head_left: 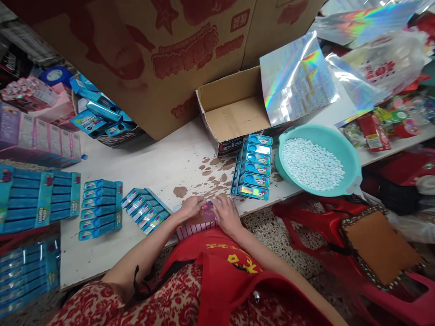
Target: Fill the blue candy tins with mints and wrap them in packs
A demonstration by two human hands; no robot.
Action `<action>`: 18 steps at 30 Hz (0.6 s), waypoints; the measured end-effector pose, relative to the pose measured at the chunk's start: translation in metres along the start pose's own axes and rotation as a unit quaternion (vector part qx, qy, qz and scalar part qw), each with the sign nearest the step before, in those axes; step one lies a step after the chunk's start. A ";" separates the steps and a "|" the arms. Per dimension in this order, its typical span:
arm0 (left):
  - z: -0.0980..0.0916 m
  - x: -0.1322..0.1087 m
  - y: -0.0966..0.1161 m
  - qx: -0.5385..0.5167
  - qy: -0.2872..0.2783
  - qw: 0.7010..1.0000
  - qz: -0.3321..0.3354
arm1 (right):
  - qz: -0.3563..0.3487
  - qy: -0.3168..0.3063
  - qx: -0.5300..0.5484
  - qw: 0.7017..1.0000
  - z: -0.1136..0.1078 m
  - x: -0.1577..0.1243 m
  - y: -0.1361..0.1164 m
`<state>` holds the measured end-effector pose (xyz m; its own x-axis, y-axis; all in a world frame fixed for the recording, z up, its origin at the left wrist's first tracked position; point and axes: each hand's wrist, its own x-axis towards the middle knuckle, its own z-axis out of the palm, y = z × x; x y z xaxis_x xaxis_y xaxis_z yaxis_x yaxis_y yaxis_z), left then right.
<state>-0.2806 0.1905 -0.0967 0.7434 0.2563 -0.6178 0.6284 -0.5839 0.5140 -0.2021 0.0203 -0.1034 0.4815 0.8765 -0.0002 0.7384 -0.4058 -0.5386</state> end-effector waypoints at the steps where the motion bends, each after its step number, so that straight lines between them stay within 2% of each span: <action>1: 0.000 -0.001 0.000 0.000 0.004 1.000 0.000 | -0.007 -0.015 -0.027 0.999 0.004 0.004 0.000; 4: 0.000 -0.002 0.001 0.000 0.009 1.000 -0.002 | -0.035 -0.035 -0.049 0.998 0.011 0.005 0.003; 8: 0.001 -0.002 0.000 -0.001 0.014 1.000 -0.007 | -0.084 -0.048 -0.064 0.993 0.008 -0.001 0.005; 12: 0.002 0.002 -0.002 0.000 0.028 1.000 -0.011 | -0.086 -0.048 -0.042 0.994 0.002 0.000 0.001; 15: 0.001 0.001 -0.003 0.000 0.046 0.999 -0.019 | -0.081 -0.047 -0.028 0.995 -0.013 0.000 -0.007; 18: -0.006 -0.009 0.004 -0.022 0.098 0.995 -0.006 | -0.007 0.009 0.088 0.996 -0.044 -0.004 -0.019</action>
<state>-0.2834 0.1900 -0.0852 0.7632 0.4116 -0.4981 0.6441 -0.5467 0.5351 -0.1973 0.0132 -0.0558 0.4811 0.8764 0.0221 0.6518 -0.3407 -0.6776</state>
